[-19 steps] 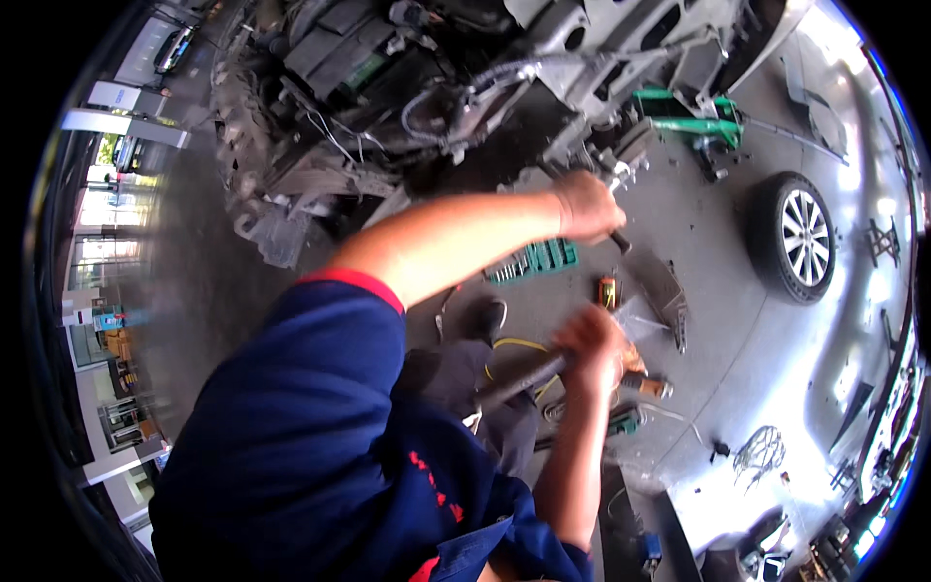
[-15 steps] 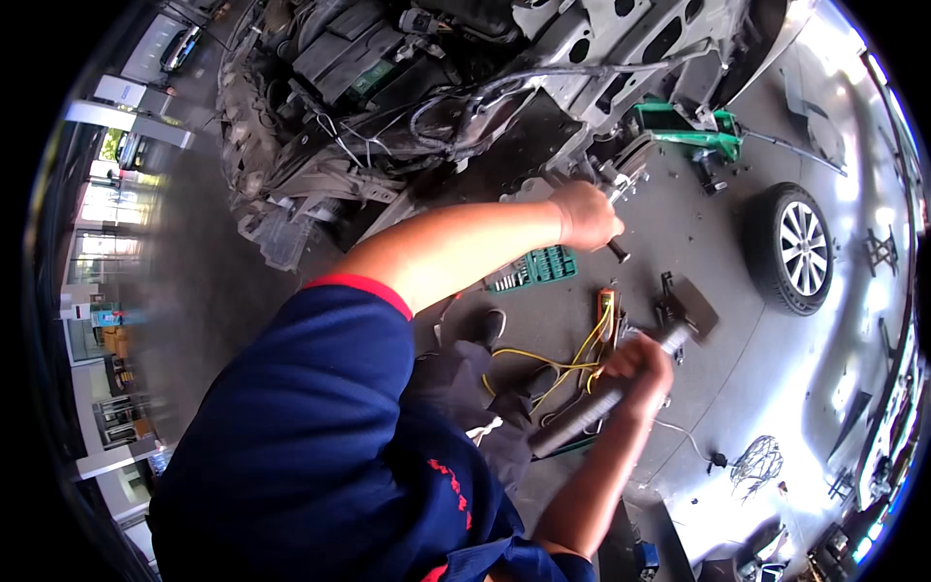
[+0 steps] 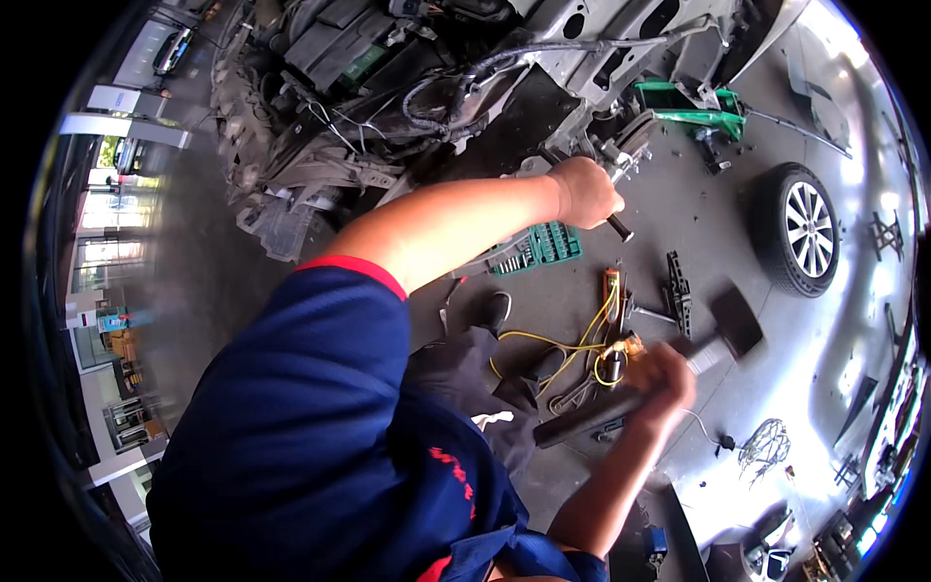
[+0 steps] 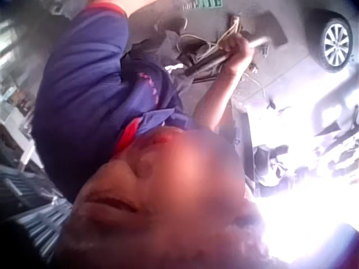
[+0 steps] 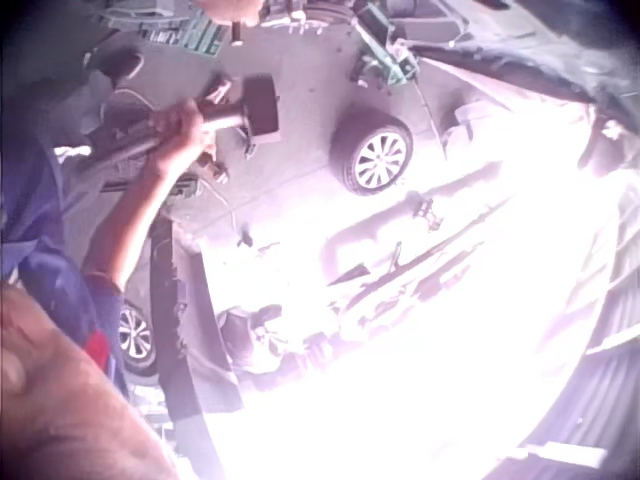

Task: The person picks up a chisel and a hammer, repeatedly strikes the car frame using the chisel and hammers, and touches the frame by hand.

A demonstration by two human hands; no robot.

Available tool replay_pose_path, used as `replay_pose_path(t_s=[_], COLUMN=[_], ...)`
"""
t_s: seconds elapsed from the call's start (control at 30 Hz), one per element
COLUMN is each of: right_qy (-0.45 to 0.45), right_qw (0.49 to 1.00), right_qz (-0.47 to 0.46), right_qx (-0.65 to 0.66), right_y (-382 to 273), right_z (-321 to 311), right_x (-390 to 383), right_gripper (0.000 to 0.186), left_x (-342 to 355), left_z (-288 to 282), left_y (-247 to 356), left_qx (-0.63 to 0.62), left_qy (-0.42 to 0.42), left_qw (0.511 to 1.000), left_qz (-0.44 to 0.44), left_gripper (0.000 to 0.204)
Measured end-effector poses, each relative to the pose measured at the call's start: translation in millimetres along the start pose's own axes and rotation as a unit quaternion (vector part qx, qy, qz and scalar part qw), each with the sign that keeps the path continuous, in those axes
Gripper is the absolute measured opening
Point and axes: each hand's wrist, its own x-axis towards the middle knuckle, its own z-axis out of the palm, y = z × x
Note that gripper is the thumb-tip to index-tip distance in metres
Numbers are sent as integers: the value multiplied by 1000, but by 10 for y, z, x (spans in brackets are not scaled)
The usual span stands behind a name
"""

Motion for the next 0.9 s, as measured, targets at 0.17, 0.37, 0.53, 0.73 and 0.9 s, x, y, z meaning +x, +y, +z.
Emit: replay_pose_path(t_s=[0.17,0.37,0.53,0.73,0.9], right_qy=[69,3,147,181,13], right_qw=[883,991,954,898,991], right_qz=[-364,82,-216,-324,127], right_qx=[288,105,150,-237,44], right_y=[-195,679,11,422,320], right_z=[-561,434,-745,-95,-361], right_x=[-141,521,-69,396,236], right_gripper=[28,30,26,28,22], left_x=[12,74,-3,85,18], left_z=[-20,-59,-14,5,-1], left_y=[-5,-6,-57,-46,-59], left_qx=[-7,9,-20,-28,-19], left_qy=[24,46,56,71,41], left_qw=[999,999,998,997,999], left_qz=[23,-4,8,31,24], left_gripper=[11,12,11,12,12])
